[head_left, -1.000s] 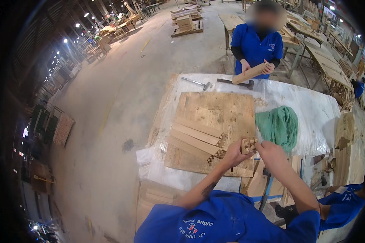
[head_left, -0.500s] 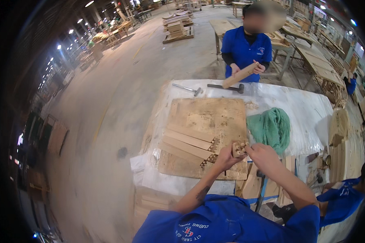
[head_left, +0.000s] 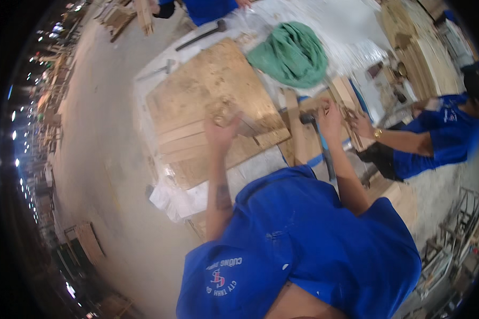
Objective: The person assembles small wooden components by inserting dowels into pre-drilled holes and tapping them with a hammer. The person repeatedly picks up pieces, aligns dowels, and hammers them into place on a workbench.
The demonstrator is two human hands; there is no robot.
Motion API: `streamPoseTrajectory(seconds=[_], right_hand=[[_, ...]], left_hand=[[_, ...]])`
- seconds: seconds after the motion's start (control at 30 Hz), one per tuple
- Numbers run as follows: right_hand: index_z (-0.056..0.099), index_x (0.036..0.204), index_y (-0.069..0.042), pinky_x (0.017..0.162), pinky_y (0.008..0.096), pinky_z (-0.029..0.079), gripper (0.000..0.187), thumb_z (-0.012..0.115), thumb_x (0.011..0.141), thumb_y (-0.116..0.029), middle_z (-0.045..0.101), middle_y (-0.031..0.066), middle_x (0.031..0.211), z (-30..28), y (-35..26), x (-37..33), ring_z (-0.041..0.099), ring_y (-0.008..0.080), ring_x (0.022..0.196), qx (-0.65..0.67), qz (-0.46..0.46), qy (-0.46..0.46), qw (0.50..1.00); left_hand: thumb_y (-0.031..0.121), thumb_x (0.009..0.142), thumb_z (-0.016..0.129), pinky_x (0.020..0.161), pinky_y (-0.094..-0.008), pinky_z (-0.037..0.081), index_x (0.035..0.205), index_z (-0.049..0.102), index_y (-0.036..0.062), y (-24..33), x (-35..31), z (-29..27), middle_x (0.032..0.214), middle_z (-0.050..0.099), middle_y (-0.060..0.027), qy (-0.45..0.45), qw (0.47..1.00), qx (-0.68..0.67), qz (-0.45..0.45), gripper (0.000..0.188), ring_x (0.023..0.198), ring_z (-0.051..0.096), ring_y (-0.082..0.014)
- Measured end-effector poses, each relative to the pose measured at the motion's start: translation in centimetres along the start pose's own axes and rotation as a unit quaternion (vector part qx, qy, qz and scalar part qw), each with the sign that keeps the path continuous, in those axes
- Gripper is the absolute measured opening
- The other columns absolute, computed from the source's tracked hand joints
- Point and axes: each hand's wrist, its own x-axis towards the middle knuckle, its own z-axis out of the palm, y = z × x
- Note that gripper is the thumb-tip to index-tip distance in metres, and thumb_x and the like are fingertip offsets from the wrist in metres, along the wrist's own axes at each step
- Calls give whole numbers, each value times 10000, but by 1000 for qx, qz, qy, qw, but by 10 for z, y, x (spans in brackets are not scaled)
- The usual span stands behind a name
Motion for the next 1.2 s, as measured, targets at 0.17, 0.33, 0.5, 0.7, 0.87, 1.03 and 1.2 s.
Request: streamPoseTrajectory(seconds=[0.17,0.33,0.5,0.7,0.87,1.03,1.2], right_hand=[[586,1230,-24,872,540,485,429,678,902,-284,630,251,1151,30,78,-70,578,446,1102,-132,49,-52,989],[535,1291,-18,864,548,506,479,637,926,-310,650,263,1112,34,78,-78,630,471,1041,-180,138,-171,959],[600,1179,13,775,535,507,395,560,984,-328,673,277,950,21,39,-57,665,455,934,-105,95,-146,979],[566,1150,-7,572,301,416,348,527,1043,-336,510,11,745,-52,-94,-14,494,122,618,188,-12,-214,958],[454,1127,-22,519,242,387,501,545,1012,-501,458,35,741,-125,-202,-16,456,102,593,438,-138,-169,872],[536,1104,14,545,391,452,499,571,983,-469,596,145,684,-100,-168,-29,588,293,579,63,-218,-158,961],[583,1098,28,633,460,476,317,538,1015,-275,645,190,773,-80,-209,-32,637,371,671,46,-241,-161,956]], left_hand=[[-50,834,744,985,-375,516,1291,535,-30,5,2,-14,1218,672,-136,3,998,0,58,503,1115,643,-234],[-67,839,727,1013,-369,499,1351,489,-27,10,3,0,1283,643,-127,-4,1000,4,5,566,1162,624,-228],[50,800,822,890,-317,523,1234,573,3,4,1,-2,1120,692,-88,37,994,-97,38,503,1016,662,-172],[78,805,830,889,-321,528,1204,568,0,8,1,-7,1099,693,-94,28,999,-30,31,484,1024,662,-161],[77,801,827,911,-321,521,1208,578,-12,21,-2,-5,1125,701,-102,19,998,-50,35,485,1034,665,-166],[108,777,840,894,-327,529,1165,604,-17,30,3,2,1068,724,-105,12,999,-27,35,470,996,682,-171],[155,761,857,870,-330,538,1152,623,-4,25,0,-5,1064,733,-101,-6,1000,-11,28,483,968,702,-185]])
